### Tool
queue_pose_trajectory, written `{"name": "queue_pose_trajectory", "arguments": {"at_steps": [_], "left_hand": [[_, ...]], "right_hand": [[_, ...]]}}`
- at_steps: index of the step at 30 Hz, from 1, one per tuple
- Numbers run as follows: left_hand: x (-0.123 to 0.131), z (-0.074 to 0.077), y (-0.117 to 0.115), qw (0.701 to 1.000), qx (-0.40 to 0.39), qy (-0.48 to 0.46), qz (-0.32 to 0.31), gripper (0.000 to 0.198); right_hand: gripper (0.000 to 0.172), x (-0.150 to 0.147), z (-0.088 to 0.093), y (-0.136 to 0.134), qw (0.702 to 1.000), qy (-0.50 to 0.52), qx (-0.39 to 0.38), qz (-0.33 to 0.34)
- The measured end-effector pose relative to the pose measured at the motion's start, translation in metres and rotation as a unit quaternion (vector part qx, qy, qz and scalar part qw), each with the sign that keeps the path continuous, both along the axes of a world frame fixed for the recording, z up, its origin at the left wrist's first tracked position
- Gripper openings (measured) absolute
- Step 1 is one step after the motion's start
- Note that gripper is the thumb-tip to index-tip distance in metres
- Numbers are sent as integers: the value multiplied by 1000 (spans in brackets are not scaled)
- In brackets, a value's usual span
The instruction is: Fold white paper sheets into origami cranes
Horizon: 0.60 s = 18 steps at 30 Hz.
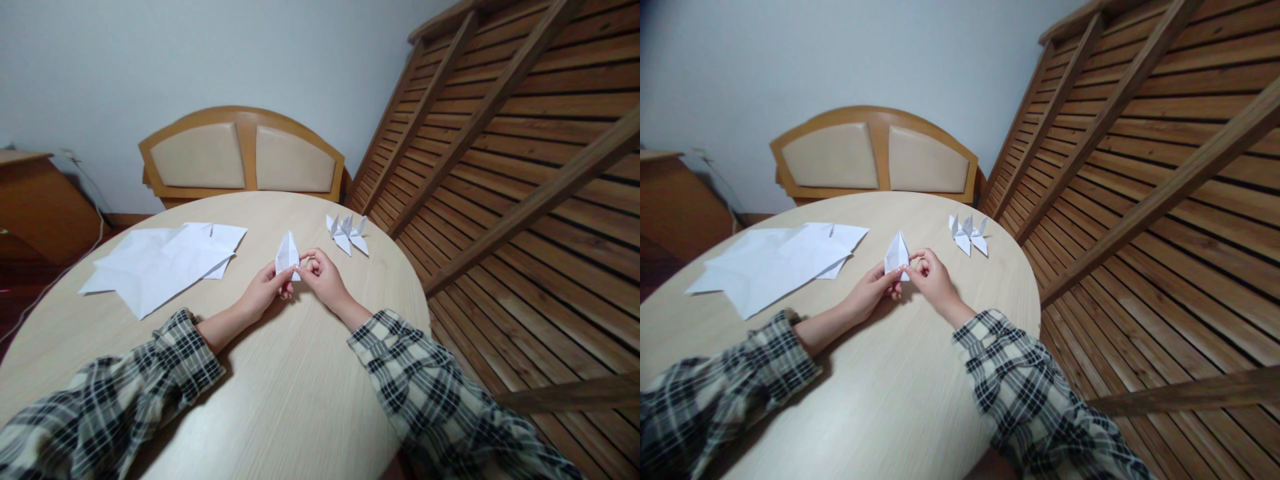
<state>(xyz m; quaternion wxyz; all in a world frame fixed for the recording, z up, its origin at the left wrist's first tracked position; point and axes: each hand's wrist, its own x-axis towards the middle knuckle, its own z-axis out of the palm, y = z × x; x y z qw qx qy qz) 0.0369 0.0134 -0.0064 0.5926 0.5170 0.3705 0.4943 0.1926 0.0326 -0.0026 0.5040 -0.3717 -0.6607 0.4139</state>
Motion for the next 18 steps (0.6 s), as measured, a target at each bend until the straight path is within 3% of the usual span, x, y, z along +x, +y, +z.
{"name": "queue_pose_trajectory", "arguments": {"at_steps": [18], "left_hand": [[0,-4,4,1000,-18,-10,2,32]], "right_hand": [[28,1,-4,2,1000,10,4,18]]}}
